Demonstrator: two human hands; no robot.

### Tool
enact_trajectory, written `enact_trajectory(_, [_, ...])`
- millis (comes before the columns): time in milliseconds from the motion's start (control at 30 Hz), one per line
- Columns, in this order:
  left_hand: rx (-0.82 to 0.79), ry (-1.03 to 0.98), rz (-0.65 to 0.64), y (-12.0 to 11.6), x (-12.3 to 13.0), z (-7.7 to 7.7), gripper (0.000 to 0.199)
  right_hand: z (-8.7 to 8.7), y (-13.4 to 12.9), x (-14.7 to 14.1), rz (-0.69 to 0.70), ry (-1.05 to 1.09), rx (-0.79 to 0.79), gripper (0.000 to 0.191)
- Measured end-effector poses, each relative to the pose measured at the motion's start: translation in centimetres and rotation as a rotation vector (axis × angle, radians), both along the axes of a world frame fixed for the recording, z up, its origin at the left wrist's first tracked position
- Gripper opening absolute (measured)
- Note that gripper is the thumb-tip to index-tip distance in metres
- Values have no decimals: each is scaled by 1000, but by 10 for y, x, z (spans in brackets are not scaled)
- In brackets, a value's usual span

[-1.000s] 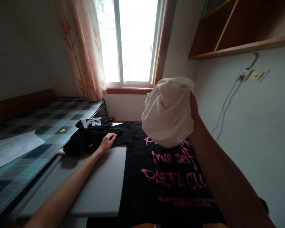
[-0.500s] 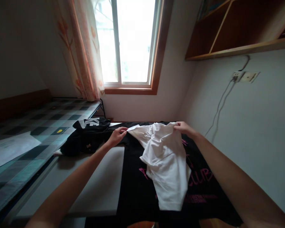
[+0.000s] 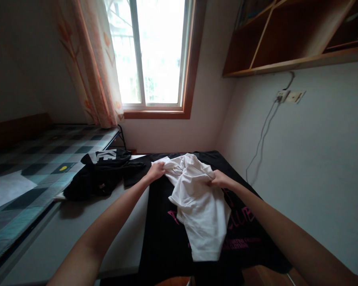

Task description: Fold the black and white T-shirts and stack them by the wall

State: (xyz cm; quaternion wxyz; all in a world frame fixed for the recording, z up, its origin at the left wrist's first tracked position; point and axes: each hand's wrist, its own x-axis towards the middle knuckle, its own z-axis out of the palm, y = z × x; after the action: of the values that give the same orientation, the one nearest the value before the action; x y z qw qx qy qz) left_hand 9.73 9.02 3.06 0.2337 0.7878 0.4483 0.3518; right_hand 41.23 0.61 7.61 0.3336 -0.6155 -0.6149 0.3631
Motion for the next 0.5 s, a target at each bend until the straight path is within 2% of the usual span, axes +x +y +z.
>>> enact_trajectory(133, [-18,-11,89,3,-7,1,24,1,-3,16,-5,-55,36,27])
enact_trajectory(233, [-6,-50,161,7,-14,8,17,0,-1,33,11,12,60,33])
enact_trajectory(300, [-2,-166,184,10,-21,15,19,0,1,44,-18,96,91,36])
enact_trajectory(433, [30,-518,184,8,-38,31,21,5,4,65,-177,269,206,40])
enact_trajectory(500, [63,-597,200,4,-49,38,22,10,4,76,-305,303,298,39])
